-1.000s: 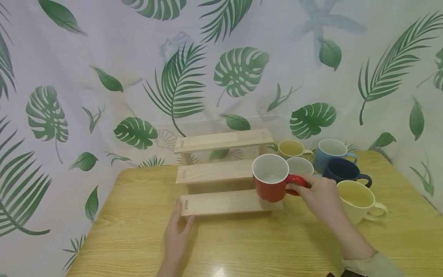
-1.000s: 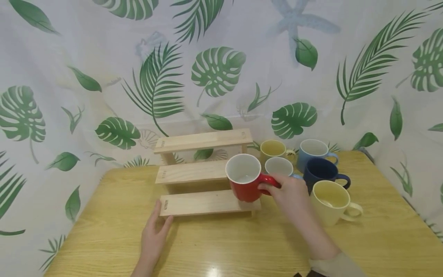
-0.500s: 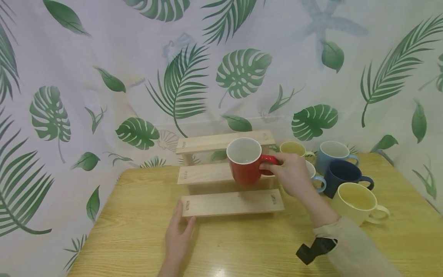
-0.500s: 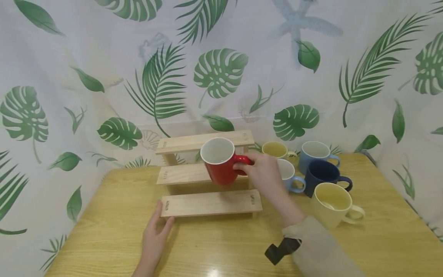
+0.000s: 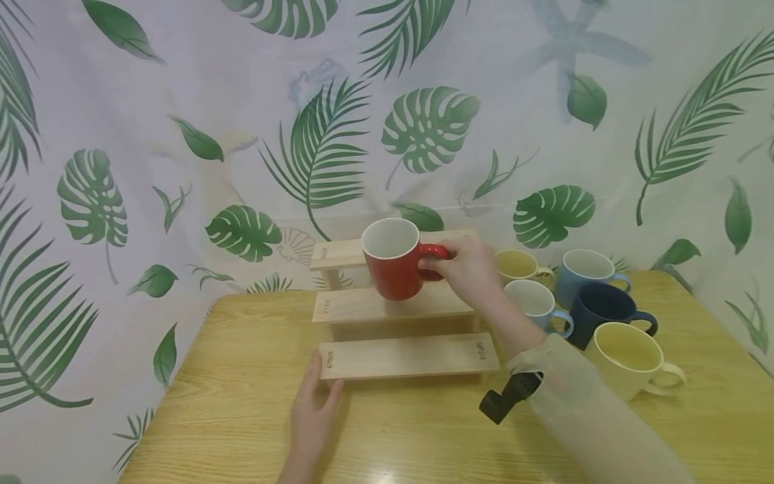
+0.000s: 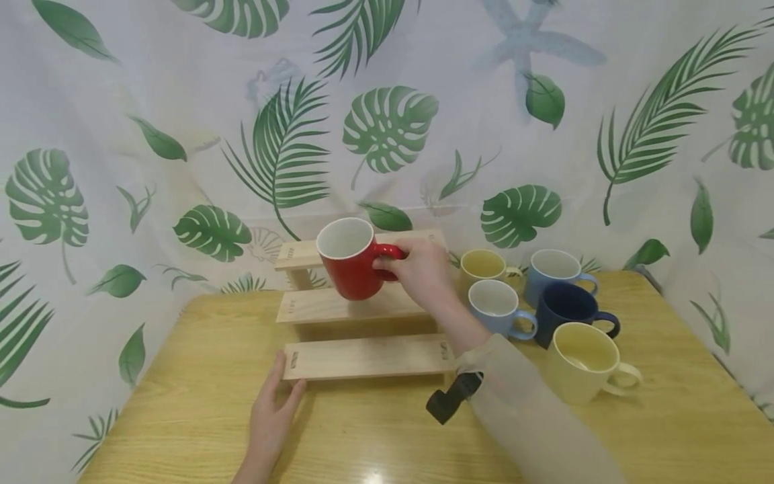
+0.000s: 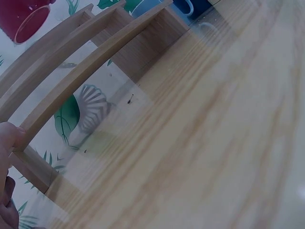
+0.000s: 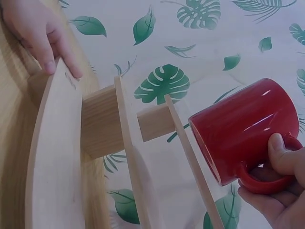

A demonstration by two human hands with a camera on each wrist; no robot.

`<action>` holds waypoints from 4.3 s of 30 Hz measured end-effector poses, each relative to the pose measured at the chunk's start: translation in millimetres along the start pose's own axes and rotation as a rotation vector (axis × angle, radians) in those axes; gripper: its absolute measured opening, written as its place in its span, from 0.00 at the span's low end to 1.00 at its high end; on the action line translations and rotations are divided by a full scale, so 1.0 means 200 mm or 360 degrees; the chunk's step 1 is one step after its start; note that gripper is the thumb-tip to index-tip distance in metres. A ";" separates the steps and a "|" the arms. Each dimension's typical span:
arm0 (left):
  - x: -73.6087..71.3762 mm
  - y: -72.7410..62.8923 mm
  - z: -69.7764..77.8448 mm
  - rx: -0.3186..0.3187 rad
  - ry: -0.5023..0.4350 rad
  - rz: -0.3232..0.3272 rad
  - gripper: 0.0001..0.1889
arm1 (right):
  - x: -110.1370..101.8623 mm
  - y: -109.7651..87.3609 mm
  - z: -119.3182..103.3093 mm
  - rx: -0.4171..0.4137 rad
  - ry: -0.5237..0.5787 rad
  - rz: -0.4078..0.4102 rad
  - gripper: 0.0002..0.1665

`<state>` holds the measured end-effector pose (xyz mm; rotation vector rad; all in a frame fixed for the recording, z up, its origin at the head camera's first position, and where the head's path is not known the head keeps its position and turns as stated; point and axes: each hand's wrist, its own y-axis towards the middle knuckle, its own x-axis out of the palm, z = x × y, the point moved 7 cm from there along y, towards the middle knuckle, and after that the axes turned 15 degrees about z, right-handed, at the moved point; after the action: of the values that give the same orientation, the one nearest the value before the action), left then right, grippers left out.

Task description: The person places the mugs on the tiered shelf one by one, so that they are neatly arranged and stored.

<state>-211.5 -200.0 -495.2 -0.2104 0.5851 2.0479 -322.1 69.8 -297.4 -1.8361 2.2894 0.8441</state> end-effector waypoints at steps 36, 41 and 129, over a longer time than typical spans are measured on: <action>0.00 -0.01 -0.02 -0.0033 -0.0009 -0.0006 0.38 | 0.37 0.30 -0.02 0.0173 0.0165 0.0119 0.18; 0.00 -0.01 -0.02 -0.0039 -0.0012 -0.0007 0.38 | 0.39 0.32 -0.01 0.0166 0.0134 0.0112 0.18; -0.01 -0.01 0.01 -0.0013 0.0017 -0.0006 0.37 | -0.49 -0.28 0.68 -0.0112 -0.0394 0.0239 0.49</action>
<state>-208.3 -199.2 -493.0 -0.2273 0.5823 2.0469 -279.5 212.3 -392.3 -1.4996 2.2858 1.1176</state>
